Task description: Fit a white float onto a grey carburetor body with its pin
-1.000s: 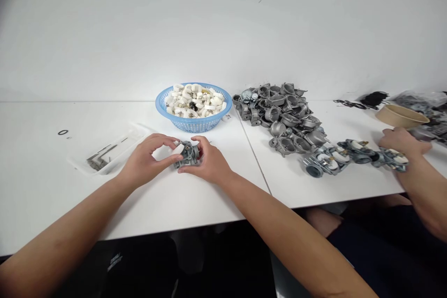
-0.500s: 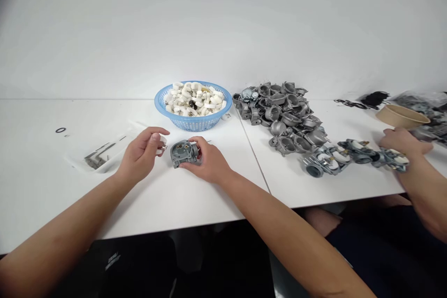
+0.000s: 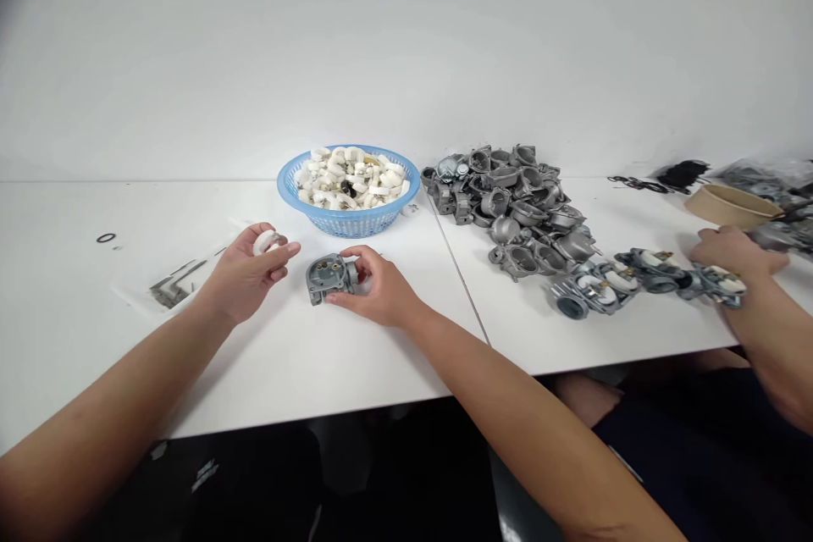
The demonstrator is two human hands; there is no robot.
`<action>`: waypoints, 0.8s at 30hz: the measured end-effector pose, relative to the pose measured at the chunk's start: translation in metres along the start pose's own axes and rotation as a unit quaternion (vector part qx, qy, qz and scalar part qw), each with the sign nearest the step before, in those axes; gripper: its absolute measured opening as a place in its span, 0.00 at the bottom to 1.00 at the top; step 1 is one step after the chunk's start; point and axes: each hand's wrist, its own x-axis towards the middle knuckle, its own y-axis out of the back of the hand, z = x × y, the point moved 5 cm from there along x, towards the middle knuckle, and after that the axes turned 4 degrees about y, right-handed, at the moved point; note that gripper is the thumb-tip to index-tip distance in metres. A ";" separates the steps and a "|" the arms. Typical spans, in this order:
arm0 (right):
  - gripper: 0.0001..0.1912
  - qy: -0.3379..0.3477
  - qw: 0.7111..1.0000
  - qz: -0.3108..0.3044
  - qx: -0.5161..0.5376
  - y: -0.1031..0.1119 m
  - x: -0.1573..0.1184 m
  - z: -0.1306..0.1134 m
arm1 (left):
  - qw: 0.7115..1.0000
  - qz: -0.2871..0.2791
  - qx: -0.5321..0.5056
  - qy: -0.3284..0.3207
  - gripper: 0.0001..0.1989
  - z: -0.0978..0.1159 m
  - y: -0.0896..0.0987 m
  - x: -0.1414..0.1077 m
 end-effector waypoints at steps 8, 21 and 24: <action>0.34 -0.011 0.994 -0.044 0.099 0.000 0.002 0.003 | 0.999 -0.045 0.000 0.001 0.19 0.007 -0.002 -0.004; 0.33 -0.019 0.999 0.032 -0.039 0.049 -0.004 -0.006 | 0.960 -0.208 0.176 -0.066 0.24 -0.017 -0.022 -0.001; 0.38 -0.016 0.997 0.021 -0.075 0.046 -0.006 -0.003 | 0.949 -0.244 0.182 -0.076 0.23 -0.020 -0.025 -0.002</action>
